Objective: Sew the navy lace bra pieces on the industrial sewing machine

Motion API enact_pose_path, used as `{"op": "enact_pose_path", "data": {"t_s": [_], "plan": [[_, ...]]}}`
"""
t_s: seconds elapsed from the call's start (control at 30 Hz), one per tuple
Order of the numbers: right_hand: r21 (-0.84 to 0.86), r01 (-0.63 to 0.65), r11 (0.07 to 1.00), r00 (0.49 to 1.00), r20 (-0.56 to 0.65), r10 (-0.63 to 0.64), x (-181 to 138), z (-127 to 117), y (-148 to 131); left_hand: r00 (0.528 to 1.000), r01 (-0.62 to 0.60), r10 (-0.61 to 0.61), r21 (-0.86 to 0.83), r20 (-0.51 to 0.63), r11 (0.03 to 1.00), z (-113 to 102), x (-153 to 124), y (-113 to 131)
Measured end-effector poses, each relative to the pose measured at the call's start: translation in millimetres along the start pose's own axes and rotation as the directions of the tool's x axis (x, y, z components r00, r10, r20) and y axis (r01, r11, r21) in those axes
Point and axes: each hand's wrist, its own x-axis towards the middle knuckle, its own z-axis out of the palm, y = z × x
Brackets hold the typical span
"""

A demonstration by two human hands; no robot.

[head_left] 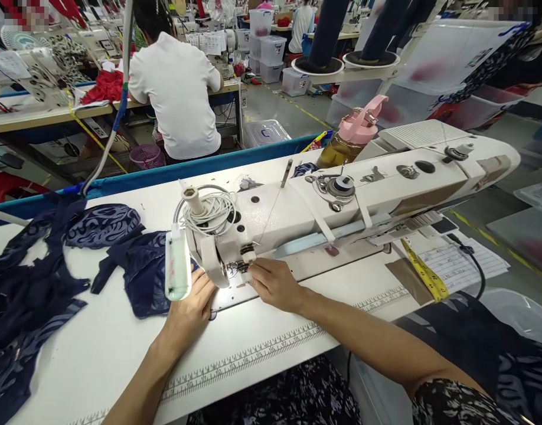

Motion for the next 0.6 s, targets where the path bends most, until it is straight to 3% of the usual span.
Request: {"op": "enact_pose_path", "data": {"t_s": [0.3,0.47,0.6], "plan": [[-0.011,-0.010,1.000,0.998,0.065,0.011,-2.9,2.5,1.2,0.988,0.152,-0.151,-0.091,0.020,0.984,-3.9,3.9,1.5],[-0.011,-0.035,0.999,0.996,0.083,0.036,-3.0,4.8,3.9,0.945,0.327,-0.326,-0.133,0.031,0.936,-5.6,7.4,2.1],[-0.012,-0.038,0.999,0.994,0.099,0.039,-3.6,3.8,4.5,0.901,0.428,-0.433,-0.135,-0.010,0.893,-21.5,2.5,2.0]]}}
